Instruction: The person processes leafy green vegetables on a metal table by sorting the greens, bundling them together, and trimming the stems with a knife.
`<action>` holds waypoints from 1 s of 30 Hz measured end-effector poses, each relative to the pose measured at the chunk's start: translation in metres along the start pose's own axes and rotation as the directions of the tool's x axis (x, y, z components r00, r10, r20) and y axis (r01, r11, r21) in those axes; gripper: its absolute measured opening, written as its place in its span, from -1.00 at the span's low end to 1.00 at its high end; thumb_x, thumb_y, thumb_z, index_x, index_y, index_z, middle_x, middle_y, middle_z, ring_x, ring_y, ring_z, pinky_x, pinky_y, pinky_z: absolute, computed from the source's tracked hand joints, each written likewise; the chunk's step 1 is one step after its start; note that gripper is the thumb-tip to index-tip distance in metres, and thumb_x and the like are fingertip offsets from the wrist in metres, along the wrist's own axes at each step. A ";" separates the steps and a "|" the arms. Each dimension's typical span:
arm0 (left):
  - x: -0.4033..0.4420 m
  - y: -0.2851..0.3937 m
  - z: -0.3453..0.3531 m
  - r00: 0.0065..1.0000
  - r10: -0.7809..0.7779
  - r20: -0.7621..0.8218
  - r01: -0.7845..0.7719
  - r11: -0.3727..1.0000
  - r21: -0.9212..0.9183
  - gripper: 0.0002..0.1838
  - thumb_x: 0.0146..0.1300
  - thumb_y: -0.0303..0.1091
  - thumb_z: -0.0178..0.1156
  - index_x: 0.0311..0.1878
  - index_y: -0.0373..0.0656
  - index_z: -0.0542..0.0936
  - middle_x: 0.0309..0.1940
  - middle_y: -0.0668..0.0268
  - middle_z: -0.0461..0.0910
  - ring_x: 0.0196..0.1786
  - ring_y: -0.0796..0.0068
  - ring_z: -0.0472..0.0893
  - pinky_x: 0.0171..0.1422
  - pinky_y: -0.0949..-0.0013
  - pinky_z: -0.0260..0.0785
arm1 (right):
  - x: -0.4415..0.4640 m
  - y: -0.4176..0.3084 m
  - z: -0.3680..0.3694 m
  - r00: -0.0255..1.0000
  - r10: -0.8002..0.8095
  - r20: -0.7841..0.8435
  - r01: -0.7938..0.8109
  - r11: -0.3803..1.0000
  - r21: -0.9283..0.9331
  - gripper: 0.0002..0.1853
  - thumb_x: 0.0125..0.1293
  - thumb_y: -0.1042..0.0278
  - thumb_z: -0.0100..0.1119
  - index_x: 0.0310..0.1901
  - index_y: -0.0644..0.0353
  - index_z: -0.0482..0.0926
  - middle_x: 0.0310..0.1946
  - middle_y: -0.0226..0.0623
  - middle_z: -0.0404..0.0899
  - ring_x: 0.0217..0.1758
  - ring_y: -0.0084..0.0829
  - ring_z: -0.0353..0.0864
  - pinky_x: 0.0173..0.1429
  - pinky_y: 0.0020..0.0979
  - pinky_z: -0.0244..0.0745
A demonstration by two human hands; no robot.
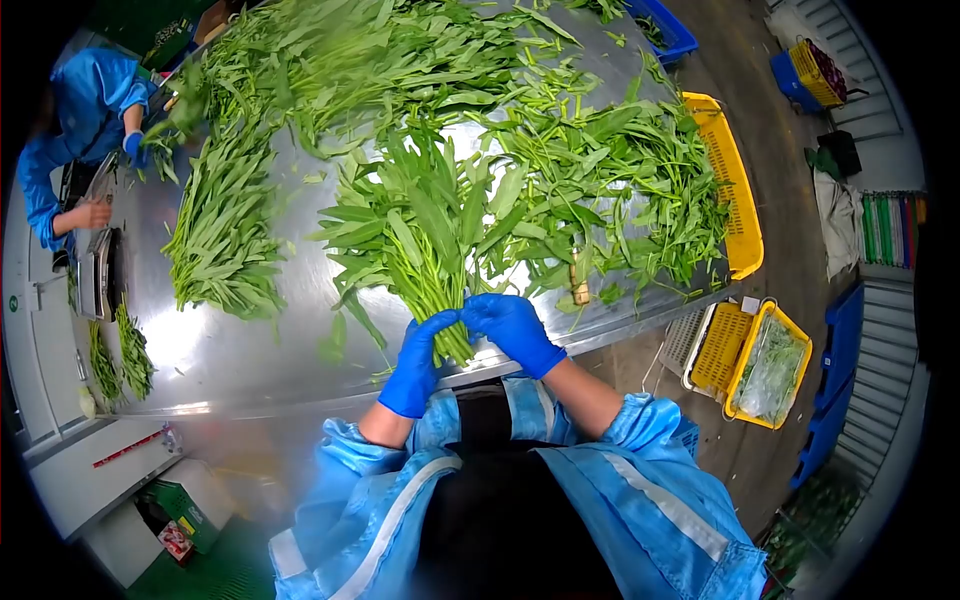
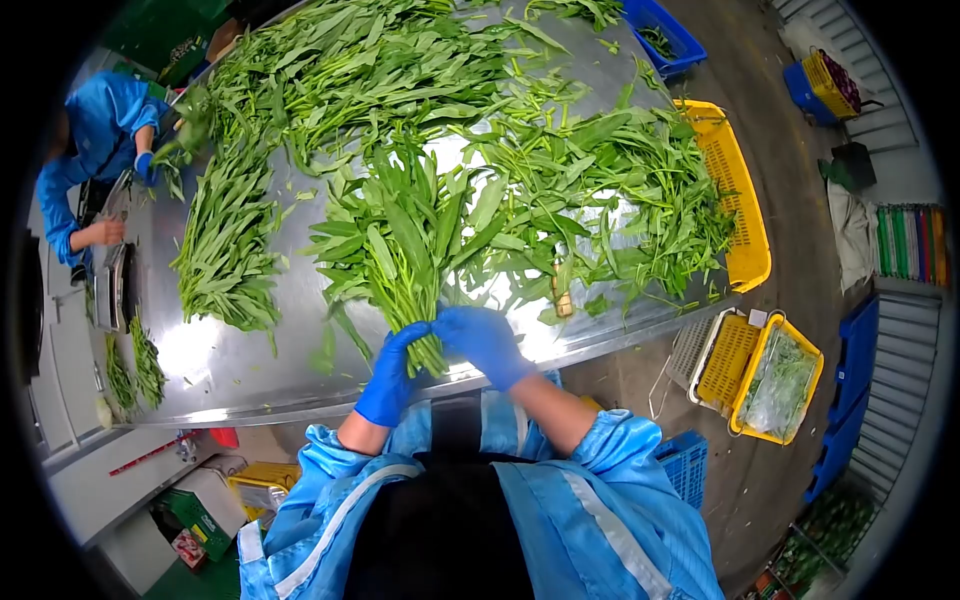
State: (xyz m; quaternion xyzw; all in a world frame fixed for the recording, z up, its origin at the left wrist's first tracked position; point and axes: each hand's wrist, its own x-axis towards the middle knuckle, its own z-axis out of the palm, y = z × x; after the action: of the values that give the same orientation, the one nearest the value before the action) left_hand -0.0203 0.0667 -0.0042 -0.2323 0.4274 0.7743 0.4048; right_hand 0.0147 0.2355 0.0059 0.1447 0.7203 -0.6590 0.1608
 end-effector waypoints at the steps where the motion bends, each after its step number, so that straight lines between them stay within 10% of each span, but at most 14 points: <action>1: -0.004 0.004 0.001 0.998 -0.050 -0.023 0.050 0.999 -0.009 -0.43 0.15 -0.39 0.13 0.26 -0.30 0.33 -0.02 0.10 0.55 0.01 0.26 0.58 0.06 0.27 0.47 | 0.000 -0.003 -0.004 0.995 0.089 0.039 -0.095 0.975 0.203 -0.71 0.28 0.23 0.19 -0.06 0.23 0.61 -0.32 -0.36 0.66 -0.39 -0.55 0.59 -0.29 -0.52 0.48; 6: -0.013 0.016 0.006 0.995 -0.070 0.069 0.081 0.982 -0.170 -0.47 0.14 -0.39 0.10 0.22 -0.32 0.35 -0.04 0.02 0.54 -0.03 0.14 0.59 0.04 0.19 0.49 | -0.004 -0.036 -0.008 0.989 0.136 -0.064 -0.117 0.965 0.236 -0.74 0.25 0.16 0.23 -0.22 0.21 0.65 -0.47 -0.41 0.62 -0.49 -0.66 0.54 -0.41 -0.62 0.40; 7: -0.013 0.017 0.006 0.996 -0.077 0.050 0.084 0.985 -0.152 -0.47 0.14 -0.39 0.10 0.21 -0.33 0.34 -0.04 0.02 0.54 -0.03 0.14 0.60 0.05 0.18 0.49 | -0.005 -0.056 -0.008 0.974 0.196 -0.110 -0.187 0.978 0.089 -0.70 0.23 0.11 0.25 -0.31 0.23 0.64 -0.54 -0.41 0.60 -0.52 -0.67 0.52 -0.43 -0.60 0.40; 10: -0.014 0.016 0.007 0.999 -0.022 0.050 0.027 0.993 -0.113 -0.47 0.14 -0.40 0.10 0.20 -0.36 0.32 -0.07 -0.01 0.55 -0.09 0.13 0.62 0.02 0.15 0.51 | 0.003 -0.035 0.000 0.887 -0.458 -0.063 0.353 0.760 -0.545 -0.66 0.22 0.07 0.26 -0.34 0.25 0.63 -0.59 -0.41 0.57 -0.55 -0.68 0.51 -0.46 -0.56 0.39; 11: -0.013 0.015 0.005 0.998 -0.026 0.052 0.031 0.995 -0.095 -0.48 0.14 -0.40 0.10 0.19 -0.36 0.32 -0.08 0.00 0.55 -0.11 0.13 0.62 0.01 0.14 0.52 | 0.012 -0.033 0.002 0.964 -0.255 -0.068 0.174 0.806 -0.566 -0.69 0.24 0.13 0.24 -0.35 0.29 0.62 -0.61 -0.40 0.55 -0.58 -0.64 0.52 -0.49 -0.55 0.40; 14: -0.009 0.014 0.001 0.999 -0.022 0.050 0.027 0.994 -0.104 -0.52 0.13 -0.43 0.10 0.15 -0.35 0.37 -0.13 0.02 0.57 -0.16 0.14 0.63 0.00 0.16 0.52 | 0.018 -0.010 0.000 0.995 0.095 0.018 -0.096 0.987 0.127 -0.72 0.25 0.21 0.23 -0.35 0.32 0.61 -0.59 -0.37 0.56 -0.58 -0.59 0.56 -0.51 -0.57 0.42; 18: -0.004 0.005 -0.005 1.000 -0.007 0.007 0.007 0.995 -0.097 -0.55 0.11 -0.43 0.13 0.09 -0.36 0.43 -0.17 0.05 0.59 -0.18 0.17 0.64 -0.06 0.20 0.53 | 0.007 -0.018 -0.003 0.974 0.224 0.030 -0.222 0.922 0.316 -0.75 0.24 0.26 0.19 -0.30 0.34 0.56 -0.53 -0.26 0.56 -0.53 -0.53 0.59 -0.43 -0.43 0.47; 27: -0.007 0.008 0.022 0.994 0.009 -0.108 -0.016 0.998 -0.063 -0.59 0.08 -0.46 0.18 0.04 -0.37 0.47 -0.25 0.11 0.60 -0.30 0.25 0.63 -0.21 0.25 0.54 | -0.005 -0.027 -0.006 0.872 -0.470 -0.136 0.351 0.794 -0.496 -0.88 0.14 0.32 0.23 -0.33 0.14 0.56 -0.51 -0.26 0.53 -0.54 -0.29 0.57 -0.46 -0.35 0.41; 30: -0.007 0.005 0.027 0.988 0.052 -0.146 -0.055 0.998 -0.017 -0.61 0.09 -0.47 0.17 0.02 -0.35 0.47 -0.26 0.13 0.60 -0.31 0.27 0.63 -0.21 0.26 0.54 | 0.000 -0.025 -0.010 0.912 -0.410 -0.006 0.348 0.782 -0.517 -0.86 0.10 0.35 0.23 -0.31 0.12 0.51 -0.50 -0.26 0.49 -0.52 -0.24 0.53 -0.45 -0.35 0.41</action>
State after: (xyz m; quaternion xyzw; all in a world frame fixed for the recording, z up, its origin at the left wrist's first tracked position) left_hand -0.0208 0.0848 0.0177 -0.2807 0.4535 0.7705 0.3491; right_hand 0.0042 0.2432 0.0292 -0.0118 0.8897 -0.4562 0.0143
